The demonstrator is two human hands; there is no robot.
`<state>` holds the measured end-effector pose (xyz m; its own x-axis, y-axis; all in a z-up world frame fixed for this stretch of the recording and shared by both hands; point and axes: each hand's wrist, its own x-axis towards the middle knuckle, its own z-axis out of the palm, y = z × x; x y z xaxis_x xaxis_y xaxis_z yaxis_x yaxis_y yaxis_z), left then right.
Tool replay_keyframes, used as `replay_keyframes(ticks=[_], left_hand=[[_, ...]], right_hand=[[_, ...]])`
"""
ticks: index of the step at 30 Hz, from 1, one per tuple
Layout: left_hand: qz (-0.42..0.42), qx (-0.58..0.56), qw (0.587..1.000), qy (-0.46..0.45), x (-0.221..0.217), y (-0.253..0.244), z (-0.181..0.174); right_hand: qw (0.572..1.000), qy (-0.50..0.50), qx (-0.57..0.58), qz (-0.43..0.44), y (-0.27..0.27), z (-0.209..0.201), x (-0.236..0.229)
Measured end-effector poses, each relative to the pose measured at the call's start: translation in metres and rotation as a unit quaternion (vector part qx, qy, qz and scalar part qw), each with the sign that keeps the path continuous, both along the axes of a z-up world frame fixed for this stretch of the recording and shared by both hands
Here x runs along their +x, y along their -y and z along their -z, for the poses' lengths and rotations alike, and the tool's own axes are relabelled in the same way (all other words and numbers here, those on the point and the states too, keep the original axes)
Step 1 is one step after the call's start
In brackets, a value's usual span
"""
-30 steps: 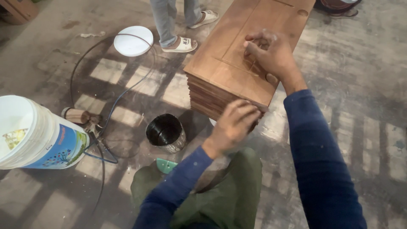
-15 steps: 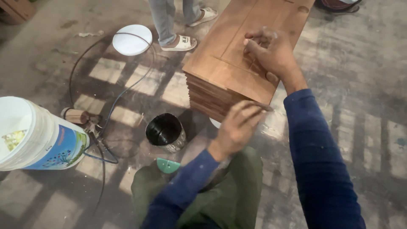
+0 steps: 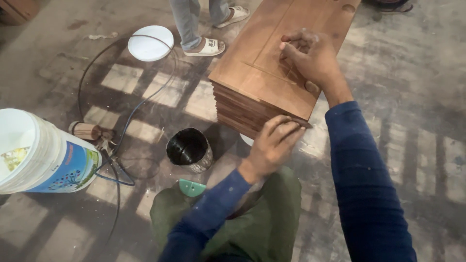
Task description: The person kneels on the workshop floor and applies a dark stain or finish to the edges of stacked wooden door panels, dabbing the applicator into a black container of liquid and rubbing it along the panel edges one panel at a time. They work around the stack and reposition panels as they go.
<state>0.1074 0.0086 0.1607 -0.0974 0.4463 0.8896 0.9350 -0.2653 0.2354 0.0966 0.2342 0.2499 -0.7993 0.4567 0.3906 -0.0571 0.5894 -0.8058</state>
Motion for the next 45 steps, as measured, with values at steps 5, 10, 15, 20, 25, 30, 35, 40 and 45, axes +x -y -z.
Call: replay_keyframes(ticks=[5,10,15,20,25,30,35,40,45], left_hand=[[-0.014,0.014,0.999,0.027,-0.014,0.007,-0.004],[-0.115,0.055,0.988,0.083,-0.055,0.02,0.002],[-0.218,0.113,0.948,0.204,-0.1,0.034,-0.005],[-0.208,0.148,0.921,0.295,-0.107,0.038,-0.011],[-0.186,0.124,0.946,0.234,-0.048,0.019,-0.012],[-0.056,0.104,0.976,0.182,-0.01,0.014,-0.015],[-0.174,0.132,0.949,0.227,-0.072,0.023,-0.009],[-0.228,0.16,0.916,0.288,-0.13,0.034,-0.008],[-0.218,0.188,0.903,0.319,-0.114,0.034,-0.016]], right_hand=[[0.999,0.003,0.039,0.001,0.0,-0.001,0.003],[0.996,0.041,0.075,0.037,0.008,-0.008,0.007],[0.998,0.038,0.042,0.028,0.015,-0.014,0.008],[0.998,0.023,0.065,0.007,0.009,-0.01,0.008],[0.998,0.043,0.051,0.022,0.019,-0.015,0.01],[0.998,0.041,0.042,0.015,0.016,-0.014,0.009],[0.996,0.061,0.06,0.025,0.019,-0.017,0.008],[0.998,0.044,0.044,0.029,0.021,-0.018,0.008],[0.997,0.063,0.005,0.041,0.025,-0.02,0.007]])
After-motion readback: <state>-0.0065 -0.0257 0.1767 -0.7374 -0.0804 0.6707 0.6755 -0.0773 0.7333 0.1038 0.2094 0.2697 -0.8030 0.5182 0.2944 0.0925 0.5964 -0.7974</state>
